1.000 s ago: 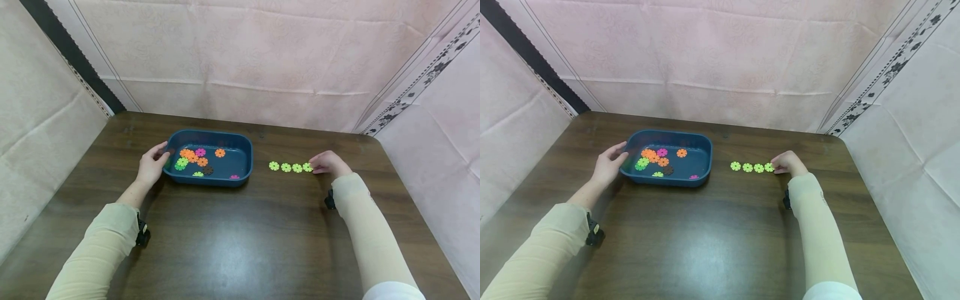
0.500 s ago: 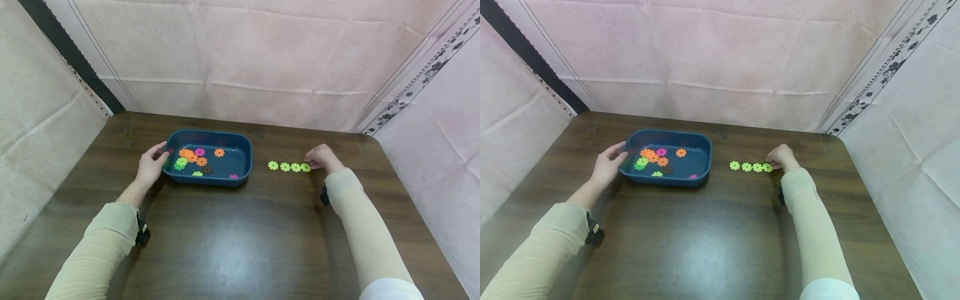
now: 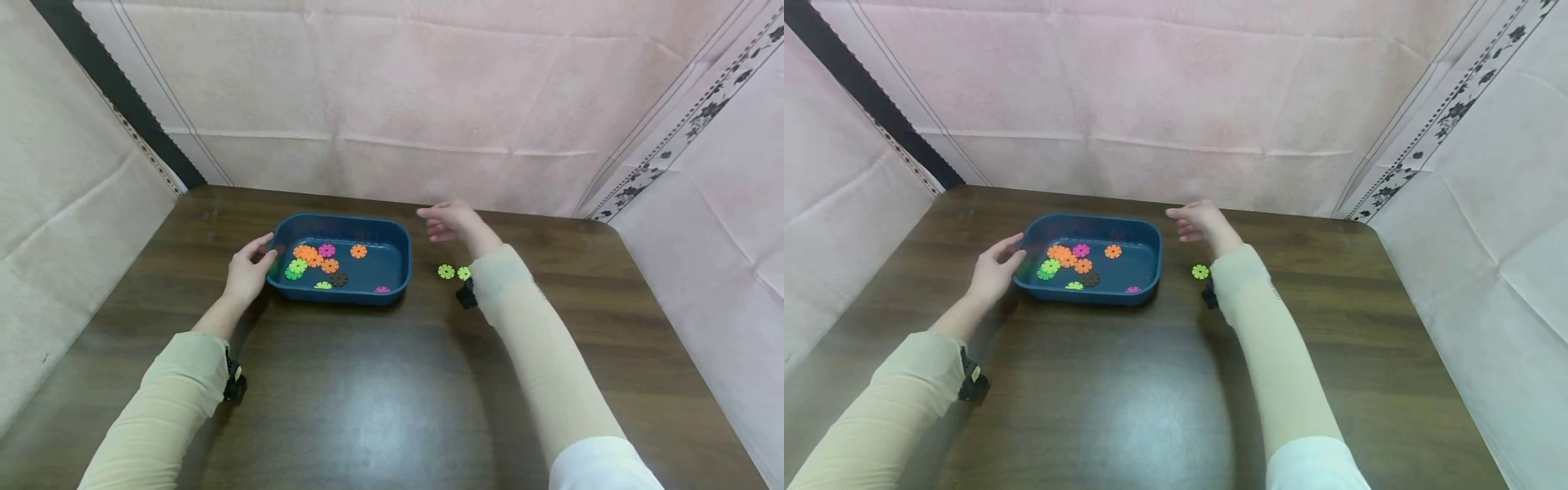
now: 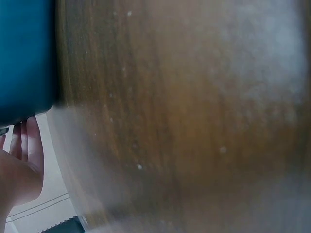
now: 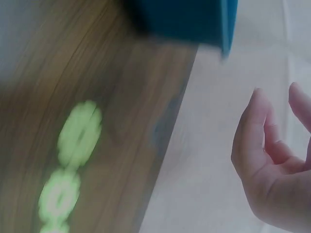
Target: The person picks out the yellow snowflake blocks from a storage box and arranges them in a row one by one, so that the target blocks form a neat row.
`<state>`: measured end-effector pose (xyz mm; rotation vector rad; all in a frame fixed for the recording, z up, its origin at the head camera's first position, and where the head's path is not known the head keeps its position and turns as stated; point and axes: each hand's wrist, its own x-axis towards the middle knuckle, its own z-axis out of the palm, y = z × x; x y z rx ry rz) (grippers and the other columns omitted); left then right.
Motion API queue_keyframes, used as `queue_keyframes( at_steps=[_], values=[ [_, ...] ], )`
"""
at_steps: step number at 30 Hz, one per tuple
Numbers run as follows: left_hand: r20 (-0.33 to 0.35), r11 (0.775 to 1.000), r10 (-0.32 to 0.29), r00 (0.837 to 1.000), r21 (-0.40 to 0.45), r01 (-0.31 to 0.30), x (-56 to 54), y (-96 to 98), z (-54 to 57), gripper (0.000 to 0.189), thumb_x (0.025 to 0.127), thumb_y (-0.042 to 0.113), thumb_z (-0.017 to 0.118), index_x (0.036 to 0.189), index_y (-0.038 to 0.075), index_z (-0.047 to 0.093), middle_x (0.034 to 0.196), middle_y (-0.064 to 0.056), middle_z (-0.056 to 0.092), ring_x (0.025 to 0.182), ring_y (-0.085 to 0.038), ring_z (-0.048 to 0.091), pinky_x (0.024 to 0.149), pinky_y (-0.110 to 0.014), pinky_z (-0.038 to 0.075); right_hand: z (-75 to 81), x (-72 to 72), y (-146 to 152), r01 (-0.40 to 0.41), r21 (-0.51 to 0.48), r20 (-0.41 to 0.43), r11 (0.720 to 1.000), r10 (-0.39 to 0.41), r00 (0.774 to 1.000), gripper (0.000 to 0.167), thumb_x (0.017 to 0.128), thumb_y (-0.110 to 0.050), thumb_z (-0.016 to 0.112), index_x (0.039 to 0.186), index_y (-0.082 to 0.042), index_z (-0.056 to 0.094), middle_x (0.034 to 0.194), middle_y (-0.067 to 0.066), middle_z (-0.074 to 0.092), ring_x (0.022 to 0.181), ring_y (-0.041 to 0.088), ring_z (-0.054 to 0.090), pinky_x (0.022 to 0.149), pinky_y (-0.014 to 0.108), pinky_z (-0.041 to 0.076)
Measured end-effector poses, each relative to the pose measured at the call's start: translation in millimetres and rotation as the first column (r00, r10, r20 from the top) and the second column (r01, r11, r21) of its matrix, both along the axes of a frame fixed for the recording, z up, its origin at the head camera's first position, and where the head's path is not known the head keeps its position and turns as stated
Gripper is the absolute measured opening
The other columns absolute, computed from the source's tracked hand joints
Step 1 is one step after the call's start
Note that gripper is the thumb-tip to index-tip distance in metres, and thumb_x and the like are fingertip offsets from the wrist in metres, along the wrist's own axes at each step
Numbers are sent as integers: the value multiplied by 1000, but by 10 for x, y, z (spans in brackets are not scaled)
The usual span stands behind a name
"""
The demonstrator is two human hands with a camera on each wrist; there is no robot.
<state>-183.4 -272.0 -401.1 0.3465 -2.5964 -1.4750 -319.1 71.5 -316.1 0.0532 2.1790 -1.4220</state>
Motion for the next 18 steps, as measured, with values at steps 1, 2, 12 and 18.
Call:
queue_keyframes(
  at_steps=[1, 2, 12, 18],
  values=[
    [0, 1000, 1, 1000, -1, -1, 1, 2, 1, 47, 99, 24, 44, 144, 11, 38, 127, -23, 50, 114, -33, 46, 93, -39, 40, 15, 24, -102, -6, -15, 0, 1000, 6, 1000, 57, 91, -25, 61, 138, 0, 41, 135, 24, 49, 104, 25, 58, 80, 29, 54],
    [0, 1000, 2, 1000, -2, -2, 1, 3, 3, 46, 99, 23, 44, 143, 11, 38, 127, -23, 50, 114, -33, 46, 93, -39, 40, 28, 50, -202, -17, -28, 0, 999, 17, 1000, 55, 91, -25, 61, 137, 0, 43, 133, 24, 50, 106, 27, 58, 81, 30, 54],
    [14, 1000, 2, 1000, 13, -2, -7, 0, -5, 47, 99, 25, 44, 144, 13, 38, 129, -23, 49, 115, -33, 45, 96, -43, 40, -58, 261, -985, -74, -105, 27, 992, 77, 997, 46, 87, -27, 66, 123, -1, 56, 128, 22, 55, 115, 32, 56, 94, 38, 48],
    [20, 1000, 9, 1000, 15, -10, -12, 21, 2, 47, 99, 24, 44, 144, 13, 38, 128, -23, 49, 115, -31, 45, 96, -41, 40, -189, 364, -1352, -80, -167, 74, 983, 93, 993, 43, 86, -24, 67, 120, 1, 58, 127, 22, 57, 115, 33, 57, 90, 37, 51]
  ],
)
